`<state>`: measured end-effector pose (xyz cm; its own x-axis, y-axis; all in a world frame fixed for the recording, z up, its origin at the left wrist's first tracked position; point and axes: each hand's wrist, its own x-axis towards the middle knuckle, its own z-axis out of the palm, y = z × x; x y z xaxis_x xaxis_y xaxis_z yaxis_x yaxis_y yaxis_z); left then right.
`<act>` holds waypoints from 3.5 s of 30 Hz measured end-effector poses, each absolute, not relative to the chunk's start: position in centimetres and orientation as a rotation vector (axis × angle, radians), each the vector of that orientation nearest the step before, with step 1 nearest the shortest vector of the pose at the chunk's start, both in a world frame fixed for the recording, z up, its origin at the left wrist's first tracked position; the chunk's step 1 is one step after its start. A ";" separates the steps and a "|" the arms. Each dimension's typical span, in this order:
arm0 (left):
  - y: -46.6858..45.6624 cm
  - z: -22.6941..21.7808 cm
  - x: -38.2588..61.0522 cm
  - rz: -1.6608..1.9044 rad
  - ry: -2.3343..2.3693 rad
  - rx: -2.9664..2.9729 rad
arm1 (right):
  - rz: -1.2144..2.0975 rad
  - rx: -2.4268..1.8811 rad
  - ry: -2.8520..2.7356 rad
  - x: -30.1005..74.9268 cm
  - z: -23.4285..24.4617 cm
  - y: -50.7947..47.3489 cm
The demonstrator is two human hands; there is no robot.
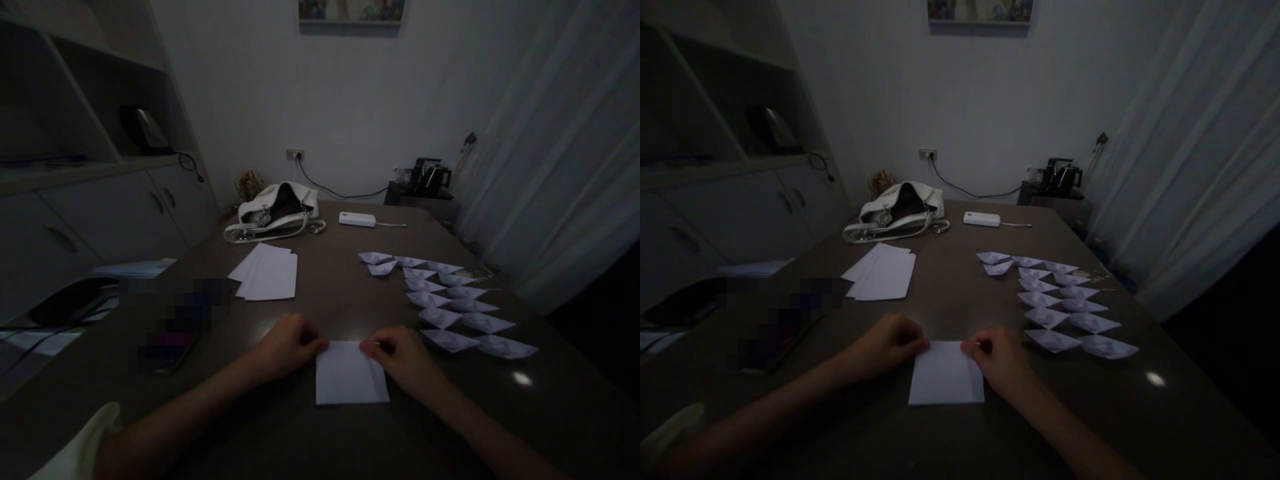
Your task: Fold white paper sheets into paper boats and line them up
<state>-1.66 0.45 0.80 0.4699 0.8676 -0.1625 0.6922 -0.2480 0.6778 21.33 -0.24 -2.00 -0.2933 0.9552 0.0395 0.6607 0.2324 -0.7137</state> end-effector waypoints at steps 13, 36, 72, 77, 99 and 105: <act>-0.5 0.2 -1.0 0.175 1.545 2.243 | 0.292 -1.303 -2.672 18.6 -2.3 -4.9; -0.2 -0.9 -0.8 0.498 1.426 2.122 | 0.333 -1.275 -2.544 19.6 -0.6 -4.2; -0.4 -0.1 -0.6 0.819 1.337 1.887 | 0.777 -1.399 -2.051 20.3 -1.3 -1.5; 0.2 -0.2 -0.8 0.815 1.144 1.396 | 1.218 -0.901 -1.882 20.5 -0.4 -1.8; -1.9 0.2 0.8 0.599 0.979 1.477 | 0.976 -1.235 -1.720 19.2 -1.1 -2.4; -1.7 -0.3 0.5 0.676 0.950 1.345 | 1.230 -1.172 -1.500 19.2 -1.7 -1.9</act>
<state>0.55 -1.74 -0.31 0.4820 0.8584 -0.1756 0.1156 0.1363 0.9839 19.18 -1.93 -1.69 -0.2019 0.9782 0.0481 0.1446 0.0783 -0.9864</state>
